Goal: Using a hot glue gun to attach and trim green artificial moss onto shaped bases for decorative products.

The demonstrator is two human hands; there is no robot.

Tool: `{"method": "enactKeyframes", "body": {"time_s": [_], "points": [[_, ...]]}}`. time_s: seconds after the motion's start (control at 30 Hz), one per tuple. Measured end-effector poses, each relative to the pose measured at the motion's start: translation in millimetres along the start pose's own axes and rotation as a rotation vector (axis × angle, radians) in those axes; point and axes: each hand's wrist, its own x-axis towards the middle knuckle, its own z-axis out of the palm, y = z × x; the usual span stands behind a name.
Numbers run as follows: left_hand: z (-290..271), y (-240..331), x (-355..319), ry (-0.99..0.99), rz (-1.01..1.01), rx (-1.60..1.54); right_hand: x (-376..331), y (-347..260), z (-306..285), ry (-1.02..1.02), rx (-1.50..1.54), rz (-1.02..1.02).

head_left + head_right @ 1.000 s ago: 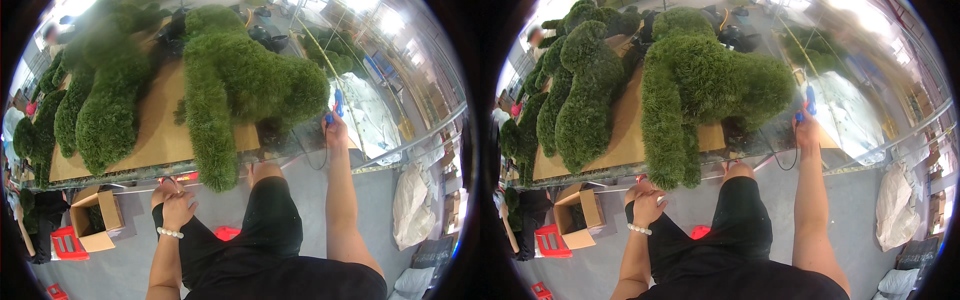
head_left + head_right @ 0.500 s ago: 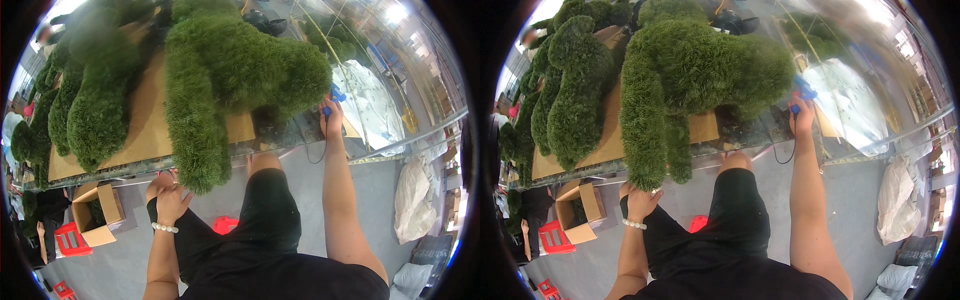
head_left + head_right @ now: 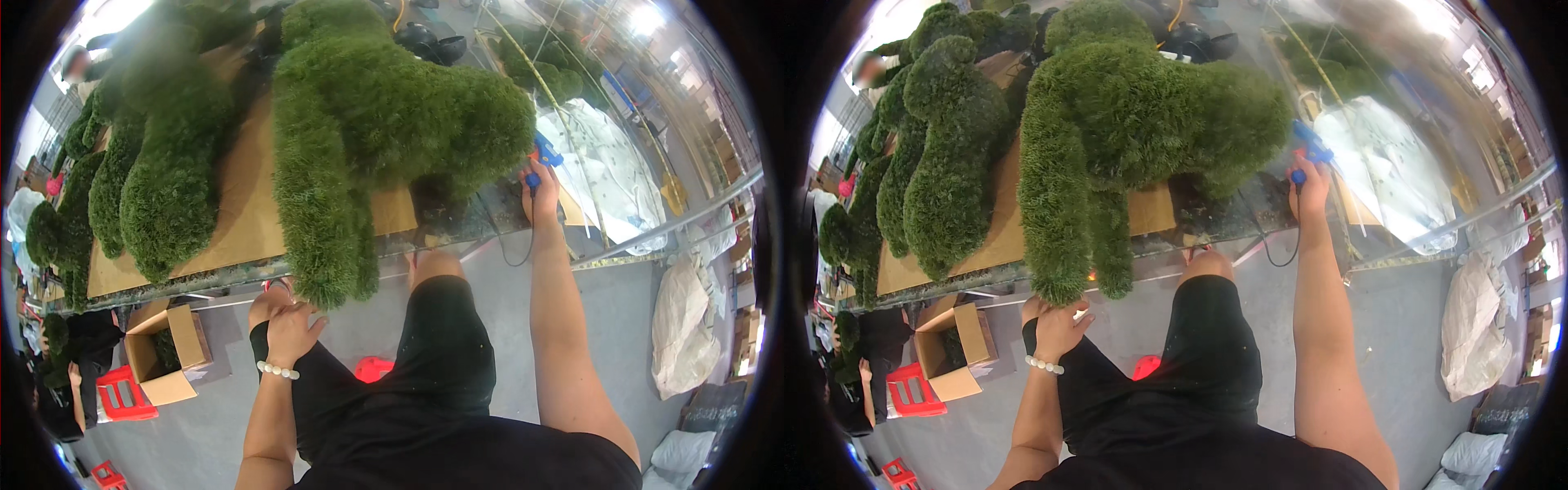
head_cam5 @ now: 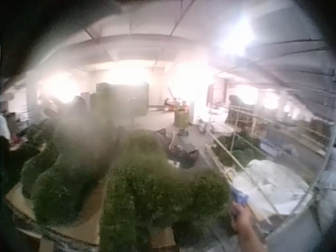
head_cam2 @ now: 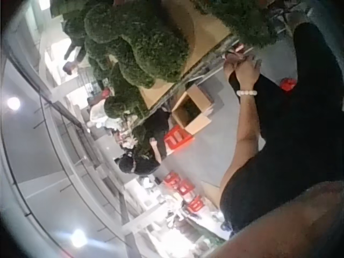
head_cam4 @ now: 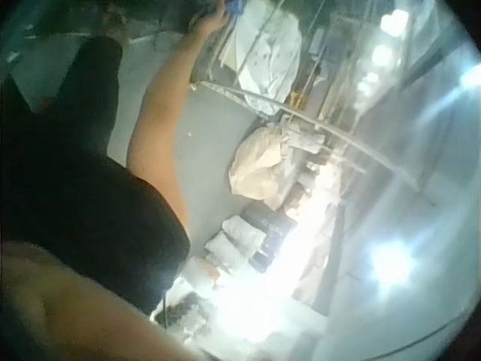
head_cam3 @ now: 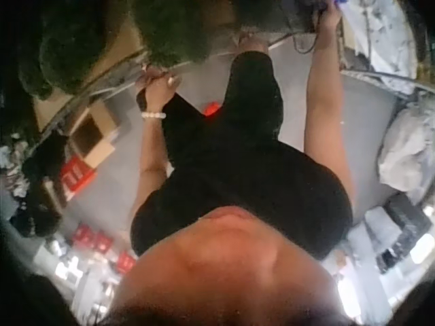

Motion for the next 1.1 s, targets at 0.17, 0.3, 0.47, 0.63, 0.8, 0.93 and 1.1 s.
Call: {"method": "enactKeyframes", "body": {"time_s": [0.17,0.3,0.47,0.63,0.8,0.93,1.1], "points": [[-22,89,-3,-0.21,0.193,-0.599,12,3,-2,-0.04,-0.075,0.0],[-54,178,23,-0.109,0.492,-0.703,8,2,6,-0.079,-0.071,-0.008],[-10,192,67,0.08,0.26,-0.511,3,-1,1,-0.093,-0.052,-0.009],[33,134,46,-0.025,0.102,-0.386,3,3,2,-0.066,-0.072,-0.033],[84,36,-23,-0.728,-0.085,0.017,7,-2,5,-0.089,-0.083,0.008],[77,45,-18,-0.731,0.048,-0.032,11,0,-3,-0.051,-0.093,0.041],[75,51,1,-0.539,-0.067,-0.112,10,4,-1,-0.027,-0.047,0.02]]}}
